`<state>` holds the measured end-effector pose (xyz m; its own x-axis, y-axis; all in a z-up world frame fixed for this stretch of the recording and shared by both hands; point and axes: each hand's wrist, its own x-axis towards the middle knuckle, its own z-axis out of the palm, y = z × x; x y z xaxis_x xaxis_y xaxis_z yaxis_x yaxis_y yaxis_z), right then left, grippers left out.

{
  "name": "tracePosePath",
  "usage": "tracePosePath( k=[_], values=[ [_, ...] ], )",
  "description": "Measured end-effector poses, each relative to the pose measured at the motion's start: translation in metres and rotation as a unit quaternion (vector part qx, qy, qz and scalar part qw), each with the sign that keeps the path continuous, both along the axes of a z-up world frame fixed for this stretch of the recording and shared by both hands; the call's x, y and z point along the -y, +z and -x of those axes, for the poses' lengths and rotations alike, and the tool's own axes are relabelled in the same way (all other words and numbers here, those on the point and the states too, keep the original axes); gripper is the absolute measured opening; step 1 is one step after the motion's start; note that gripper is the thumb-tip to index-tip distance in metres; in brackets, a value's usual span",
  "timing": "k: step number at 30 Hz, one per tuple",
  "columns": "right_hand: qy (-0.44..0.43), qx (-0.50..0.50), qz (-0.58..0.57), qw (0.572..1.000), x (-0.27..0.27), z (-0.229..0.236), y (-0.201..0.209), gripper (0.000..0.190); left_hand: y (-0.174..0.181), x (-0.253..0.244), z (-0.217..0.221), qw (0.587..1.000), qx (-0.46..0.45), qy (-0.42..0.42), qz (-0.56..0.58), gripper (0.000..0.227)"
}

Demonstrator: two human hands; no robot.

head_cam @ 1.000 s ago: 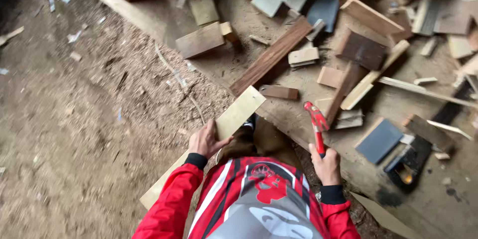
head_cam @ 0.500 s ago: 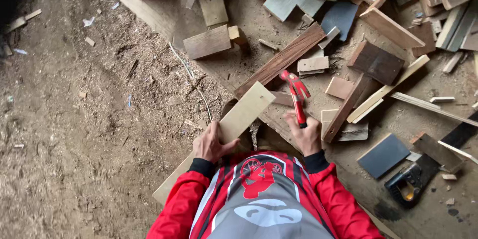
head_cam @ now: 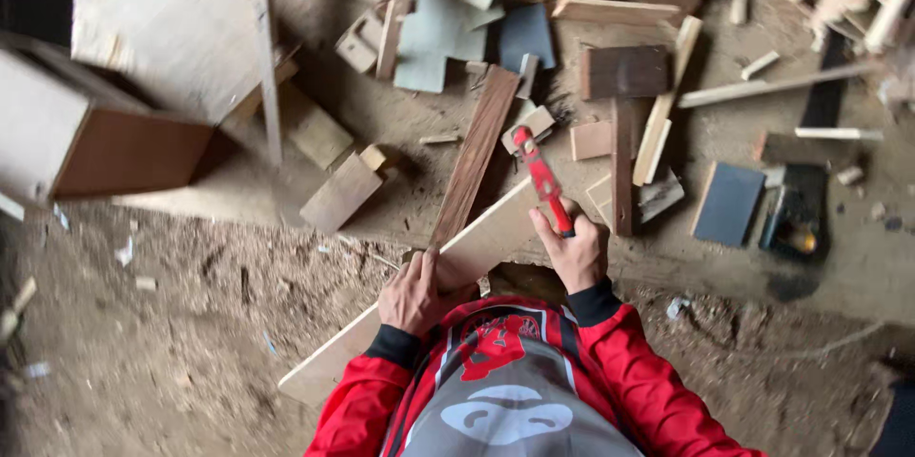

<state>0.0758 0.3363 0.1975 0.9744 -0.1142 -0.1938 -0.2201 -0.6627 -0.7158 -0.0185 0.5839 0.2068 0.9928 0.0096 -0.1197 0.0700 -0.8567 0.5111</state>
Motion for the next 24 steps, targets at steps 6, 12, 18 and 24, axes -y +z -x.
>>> tracePosePath(
  k=[6, 12, 18, 24],
  values=[
    [-0.119, 0.063, 0.002, 0.991, 0.039, 0.06, 0.025, 0.034, -0.015, 0.016, -0.029, 0.972, -0.111, -0.198, 0.061, 0.093],
    [-0.3, 0.028, 0.117, 0.946, 0.114, 0.185, 0.013, 0.023, -0.066, 0.128, -0.031, 0.913, -0.162, -0.374, 0.005, 0.107],
    [-0.38, -0.039, 0.135, 0.914, 0.226, 0.274, -0.033, 0.032, -0.114, 0.287, -0.022, 0.902, -0.109, -0.418, 0.013, 0.095],
    [-0.389, -0.009, 0.126, 0.912, 0.35, 0.295, -0.1, 0.03, -0.219, 0.423, -0.008, 0.899, -0.04, -0.434, -0.027, 0.074]
  ],
)
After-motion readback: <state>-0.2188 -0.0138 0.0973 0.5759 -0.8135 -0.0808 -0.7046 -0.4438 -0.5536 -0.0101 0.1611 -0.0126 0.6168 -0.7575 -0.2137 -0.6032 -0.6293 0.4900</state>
